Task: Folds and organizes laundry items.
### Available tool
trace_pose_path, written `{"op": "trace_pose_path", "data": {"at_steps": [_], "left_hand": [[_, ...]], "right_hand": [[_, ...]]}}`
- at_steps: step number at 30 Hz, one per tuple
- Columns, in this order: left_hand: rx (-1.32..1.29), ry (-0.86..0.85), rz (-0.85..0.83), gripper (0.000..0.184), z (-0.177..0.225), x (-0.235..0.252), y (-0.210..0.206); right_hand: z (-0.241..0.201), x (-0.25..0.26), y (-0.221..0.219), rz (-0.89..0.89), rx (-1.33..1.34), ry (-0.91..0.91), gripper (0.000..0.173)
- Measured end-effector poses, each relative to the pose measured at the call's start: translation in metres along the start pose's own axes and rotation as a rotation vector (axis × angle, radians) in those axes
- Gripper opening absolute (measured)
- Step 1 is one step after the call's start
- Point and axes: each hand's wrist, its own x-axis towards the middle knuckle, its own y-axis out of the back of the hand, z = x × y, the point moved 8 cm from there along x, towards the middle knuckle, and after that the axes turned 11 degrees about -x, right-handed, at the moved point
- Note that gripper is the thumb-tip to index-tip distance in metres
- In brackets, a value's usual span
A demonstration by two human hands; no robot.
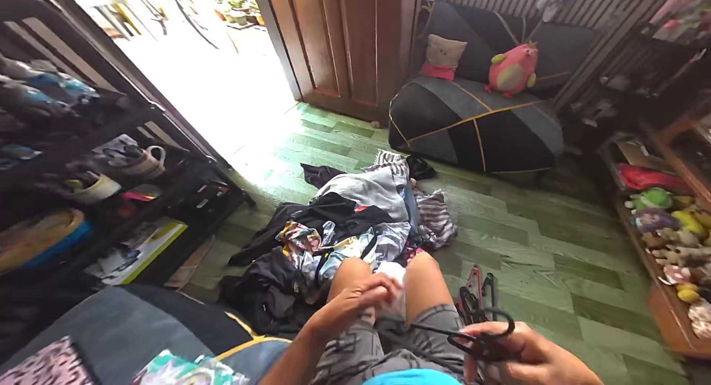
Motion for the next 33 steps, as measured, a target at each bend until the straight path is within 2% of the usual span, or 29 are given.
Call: {"op": "trace_pose_path", "data": {"at_steps": [1,3,5,7,9,11,13,15,16,17,19,20,21,23,25,26,28,29,33], "left_hand": [[0.171,-0.033,-0.015,0.043,-0.013,0.006,-0.007],[0.477,0.064,-0.082,0.061,-0.048,0.014,-0.028],[0.696,0.195,-0.027,0.051,-0.077,0.014,-0.036],[0.76,0.165,0.113,0.032,-0.079,0.017,-0.025],[0.754,0.171,0.235,0.03,-0.07,0.019,-0.004],[0.788,0.311,0.303,0.031,-0.063,0.019,0.019],[0.792,0.473,0.324,0.032,-0.071,0.018,0.045],[0.814,0.627,0.316,0.033,-0.088,0.016,0.071],[0.838,0.7,0.307,0.033,-0.098,0.014,0.082],[0.864,0.777,0.295,0.034,-0.11,0.012,0.093],[0.91,0.936,0.253,0.036,-0.139,0.006,0.111],[0.929,1.009,0.23,0.036,-0.153,0.005,0.119],[0.956,1.079,0.202,0.037,-0.167,0.004,0.125],[1.054,1.171,0.109,0.041,-0.196,0.002,0.134],[1.163,1.176,-0.037,0.045,-0.223,0.002,0.136],[1.213,1.159,-0.119,0.043,-0.236,0.004,0.136],[1.281,1.081,-0.246,0.038,-0.26,0.015,0.136],[1.311,1.028,-0.313,0.041,-0.271,0.022,0.136],[1.37,0.755,-0.578,0.069,-0.309,0.04,0.13]], "right_hand": [[-0.005,-0.007,-0.006,0.009,0.007,0.024,0.041],[-0.014,-0.018,-0.01,0.041,0.033,0.088,0.04],[-0.012,-0.031,0.0,0.17,0.037,0.149,0.038],[0.012,-0.047,0.028,0.446,0.057,0.109,0.034],[0.063,-0.069,0.063,0.789,0.016,-0.092,0.028],[0.129,-0.091,0.094,0.96,-0.163,-0.451,0.026],[0.198,-0.111,0.113,0.888,-0.359,-0.832,0.029],[0.254,-0.131,0.124,0.813,-0.434,-1.047,0.031],[0.275,-0.142,0.129,0.83,-0.474,-1.112,0.032],[0.289,-0.153,0.134,0.859,-0.503,-1.179,0.041],[0.296,-0.165,0.136,0.897,-0.524,-1.295,0.079],[0.29,-0.161,0.137,0.937,-0.53,-1.294,0.087],[0.279,-0.15,0.137,0.998,-0.525,-1.23,0.088],[0.247,-0.106,0.129,1.089,-0.453,-0.943,0.079],[0.216,-0.048,0.112,1.002,-0.419,-0.701,0.081],[0.203,-0.021,0.102,0.936,-0.463,-0.644,0.089],[0.185,0.015,0.09,0.846,-0.636,-0.706,0.111],[0.182,0.023,0.091,0.839,-0.702,-0.758,0.115],[0.182,0.033,0.098,0.847,-0.74,-0.752,0.105]]}}
